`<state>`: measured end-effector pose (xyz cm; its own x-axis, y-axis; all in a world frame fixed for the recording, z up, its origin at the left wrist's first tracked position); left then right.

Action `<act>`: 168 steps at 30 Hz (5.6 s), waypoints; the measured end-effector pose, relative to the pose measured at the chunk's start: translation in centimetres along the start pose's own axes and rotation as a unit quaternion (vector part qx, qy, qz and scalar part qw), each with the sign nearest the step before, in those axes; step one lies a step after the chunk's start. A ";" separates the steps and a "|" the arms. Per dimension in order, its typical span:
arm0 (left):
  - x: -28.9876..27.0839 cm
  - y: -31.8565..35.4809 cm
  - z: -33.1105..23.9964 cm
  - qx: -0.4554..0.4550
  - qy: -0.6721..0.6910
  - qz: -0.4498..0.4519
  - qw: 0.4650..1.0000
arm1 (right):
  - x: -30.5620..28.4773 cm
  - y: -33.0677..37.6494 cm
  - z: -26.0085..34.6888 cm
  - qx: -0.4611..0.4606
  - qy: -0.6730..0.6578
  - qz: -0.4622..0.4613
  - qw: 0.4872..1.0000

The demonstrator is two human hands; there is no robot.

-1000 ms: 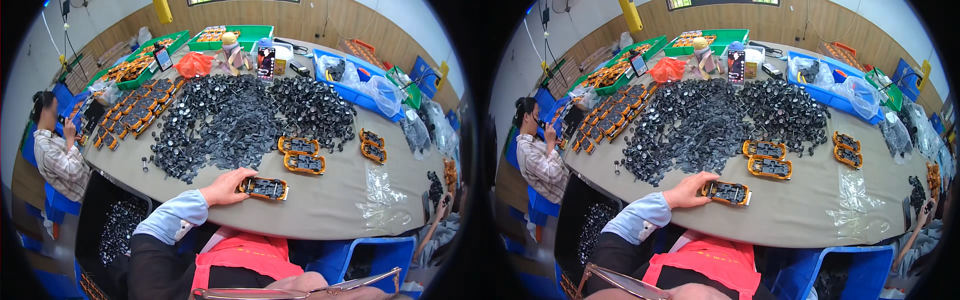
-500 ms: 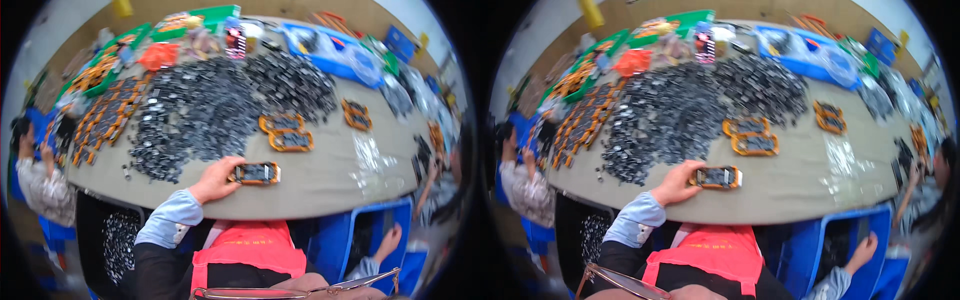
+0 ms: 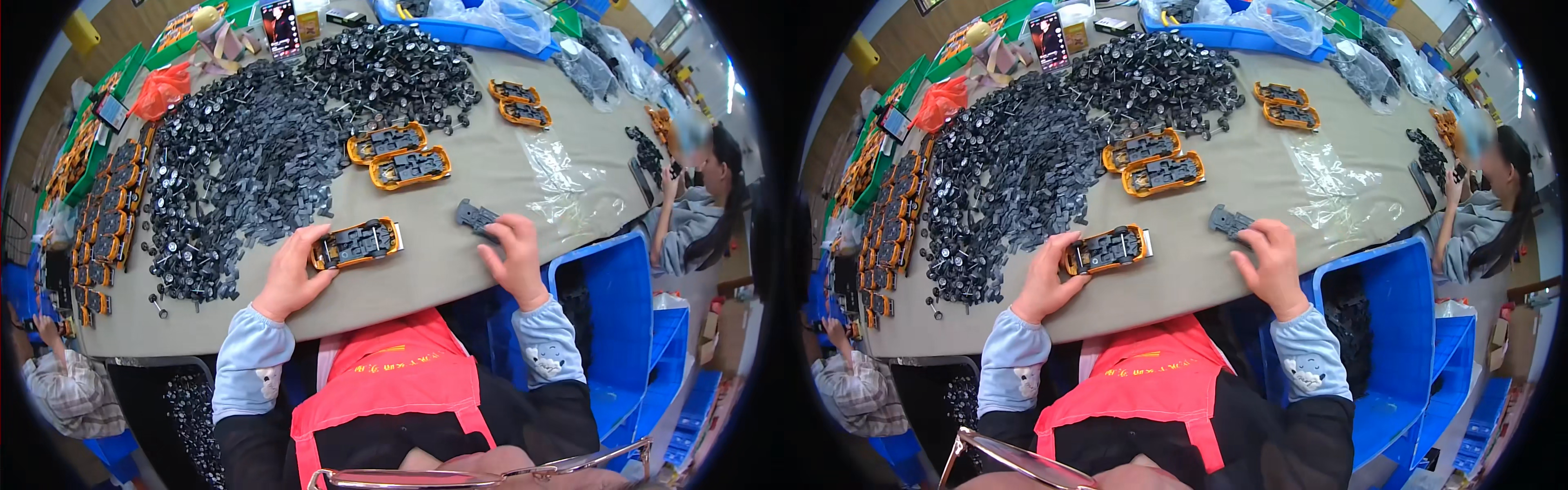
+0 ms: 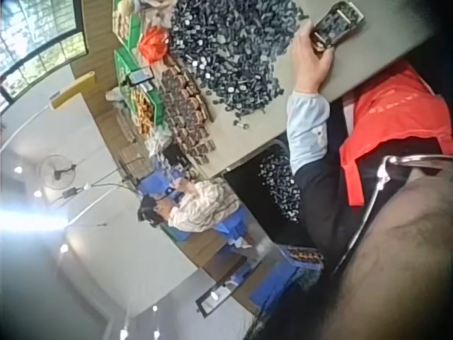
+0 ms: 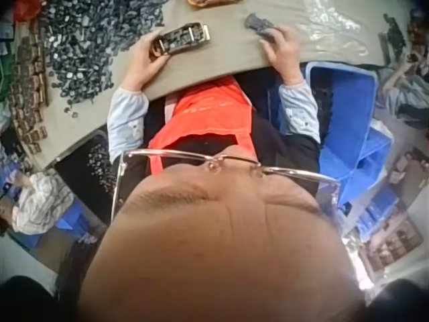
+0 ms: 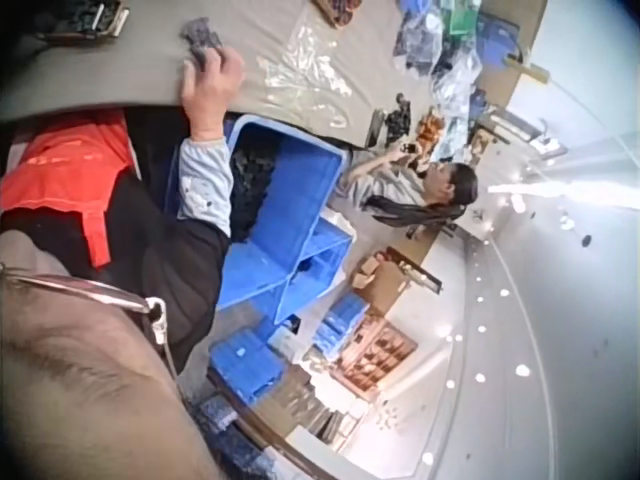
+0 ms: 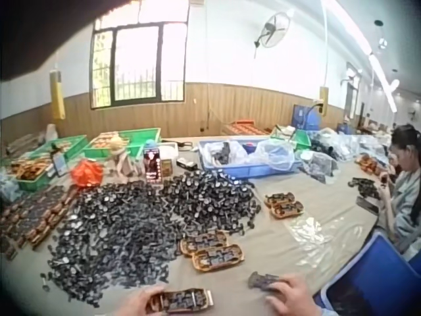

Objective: The person assembles toy cars by inserting wheel axles and bottom covers into toy car bodies, pressing the parts together by hand, and setting the assembled cars onto the table.

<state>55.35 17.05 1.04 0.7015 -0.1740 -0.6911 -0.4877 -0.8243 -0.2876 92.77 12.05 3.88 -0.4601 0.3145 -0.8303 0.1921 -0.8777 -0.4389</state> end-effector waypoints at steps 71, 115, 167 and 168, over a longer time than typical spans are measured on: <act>1.5 -1.4 -4.5 0.016 -0.096 0.054 0.994 | 9.2 -8.4 7.1 0.090 -0.403 0.390 0.823; -23.4 29.1 13.1 -0.387 0.381 -0.495 0.678 | 12.7 -7.7 12.7 -0.059 -0.371 0.227 0.898; -3.0 -1.8 1.3 -0.062 -0.230 -0.007 0.971 | 7.5 -8.0 4.7 -0.117 -0.010 0.081 0.990; -2.9 -1.5 1.3 -0.074 -0.223 -0.009 0.972 | 7.4 -7.9 4.6 -0.113 -0.018 0.081 0.990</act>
<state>53.37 19.48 2.61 0.3975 0.0646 -0.9153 -0.3744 -0.8993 -0.2260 83.80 19.66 2.76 -0.4377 0.1592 -0.8849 0.4530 -0.8111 -0.3700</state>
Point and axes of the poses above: each hand's wrist, its own y-axis away from the middle knuckle, its own x-axis out of the palm, z = x × y, the point moved 3 cm from there along -y, towards the middle knuckle, and after that the axes turned 4 degrees about z, right-handed, at the moved point
